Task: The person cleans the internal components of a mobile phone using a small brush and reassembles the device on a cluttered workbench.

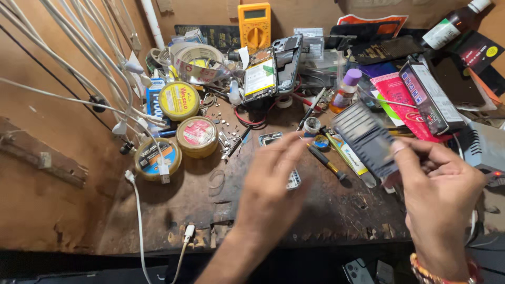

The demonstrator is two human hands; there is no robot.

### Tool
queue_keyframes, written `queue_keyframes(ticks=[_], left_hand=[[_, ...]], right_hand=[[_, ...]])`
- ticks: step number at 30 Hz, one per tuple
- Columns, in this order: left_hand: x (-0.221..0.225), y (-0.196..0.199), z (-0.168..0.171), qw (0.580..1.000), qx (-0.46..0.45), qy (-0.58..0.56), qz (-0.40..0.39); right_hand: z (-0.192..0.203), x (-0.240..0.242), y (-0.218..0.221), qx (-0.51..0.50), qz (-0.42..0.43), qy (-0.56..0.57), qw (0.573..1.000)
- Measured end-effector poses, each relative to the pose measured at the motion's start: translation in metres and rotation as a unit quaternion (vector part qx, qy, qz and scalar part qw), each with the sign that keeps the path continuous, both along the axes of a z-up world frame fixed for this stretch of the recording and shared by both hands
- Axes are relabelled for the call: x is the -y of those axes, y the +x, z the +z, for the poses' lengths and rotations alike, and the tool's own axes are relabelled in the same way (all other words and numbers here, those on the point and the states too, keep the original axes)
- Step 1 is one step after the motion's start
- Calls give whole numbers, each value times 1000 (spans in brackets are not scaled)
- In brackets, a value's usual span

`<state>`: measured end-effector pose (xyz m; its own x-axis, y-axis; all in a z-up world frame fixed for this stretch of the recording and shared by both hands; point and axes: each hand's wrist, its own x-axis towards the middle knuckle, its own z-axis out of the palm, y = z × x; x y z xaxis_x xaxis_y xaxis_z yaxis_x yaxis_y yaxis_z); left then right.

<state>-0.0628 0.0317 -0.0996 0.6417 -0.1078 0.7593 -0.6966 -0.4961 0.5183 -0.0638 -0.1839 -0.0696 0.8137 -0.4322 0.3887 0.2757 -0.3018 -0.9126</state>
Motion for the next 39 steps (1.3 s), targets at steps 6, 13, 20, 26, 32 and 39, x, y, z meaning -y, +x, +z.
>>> queue_keyframes(ticks=[6,13,20,26,32,39], left_hand=[[17,9,4,989,85,113,-44],[16,11,-1,962,-125,-239,-44],[-2,25,-26,781,-396,-448,-181],[-5,25,-37,790,-401,-418,-202],[-25,18,-14,889,-337,-307,53],[-31,25,-15,939,-236,-246,55]], right_hand=[[19,-23,-12,-71,85,73,991],[3,-41,-8,-34,147,68,986],[-27,-80,-9,-31,104,-256,961],[-37,-96,-8,-29,37,-277,960],[-46,-93,-4,-55,-11,-284,957],[-51,-97,-7,-26,-21,-288,957]])
